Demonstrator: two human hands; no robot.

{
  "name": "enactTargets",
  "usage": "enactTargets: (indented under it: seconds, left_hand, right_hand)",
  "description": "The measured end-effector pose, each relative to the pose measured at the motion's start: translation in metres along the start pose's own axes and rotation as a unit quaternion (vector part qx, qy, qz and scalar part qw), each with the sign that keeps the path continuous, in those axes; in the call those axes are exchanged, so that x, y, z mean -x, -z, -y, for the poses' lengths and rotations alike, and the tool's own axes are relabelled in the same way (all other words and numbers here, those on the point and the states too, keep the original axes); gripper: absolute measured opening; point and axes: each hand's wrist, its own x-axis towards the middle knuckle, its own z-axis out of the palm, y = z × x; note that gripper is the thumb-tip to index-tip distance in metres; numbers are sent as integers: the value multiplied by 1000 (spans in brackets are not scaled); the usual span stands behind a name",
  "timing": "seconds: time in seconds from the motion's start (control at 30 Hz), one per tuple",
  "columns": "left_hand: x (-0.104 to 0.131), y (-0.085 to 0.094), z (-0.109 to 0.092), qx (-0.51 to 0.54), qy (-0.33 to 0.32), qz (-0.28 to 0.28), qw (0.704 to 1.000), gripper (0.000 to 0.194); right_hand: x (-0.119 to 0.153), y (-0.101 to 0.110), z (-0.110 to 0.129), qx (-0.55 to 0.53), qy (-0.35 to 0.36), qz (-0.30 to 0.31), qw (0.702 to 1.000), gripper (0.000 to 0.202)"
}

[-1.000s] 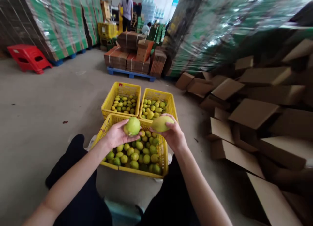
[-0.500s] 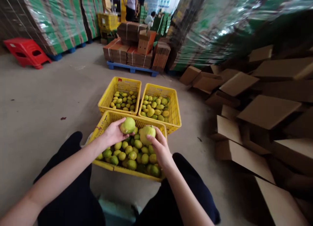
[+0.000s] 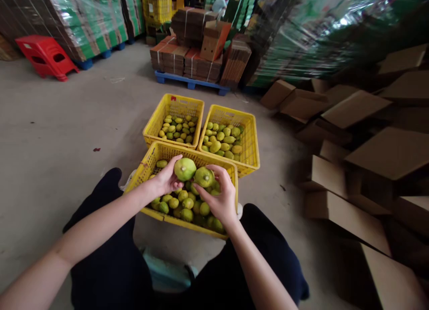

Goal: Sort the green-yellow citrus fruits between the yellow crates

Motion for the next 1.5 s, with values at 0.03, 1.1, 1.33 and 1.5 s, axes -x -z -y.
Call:
enactTargets:
  seconds: [0.03, 1.1, 1.33, 1.5]
  left_hand:
    - [-1, 2, 1, -6, -4, 6, 1000, 53]
    - [14, 9, -3, -184, -91, 89, 975, 35]
    - [4, 10, 1, -276, -137, 54, 950, 44]
    - [6, 6, 3, -248, -261, 9, 933, 32]
  right_hand:
    - [0, 0, 1, 4, 9, 0, 1000, 38]
    - [-6, -1, 4, -394, -383, 85, 831, 36]
    - [-6, -2, 0, -408, -435, 112, 795, 33]
    - [-4, -11, -1, -443, -447, 109, 769, 34]
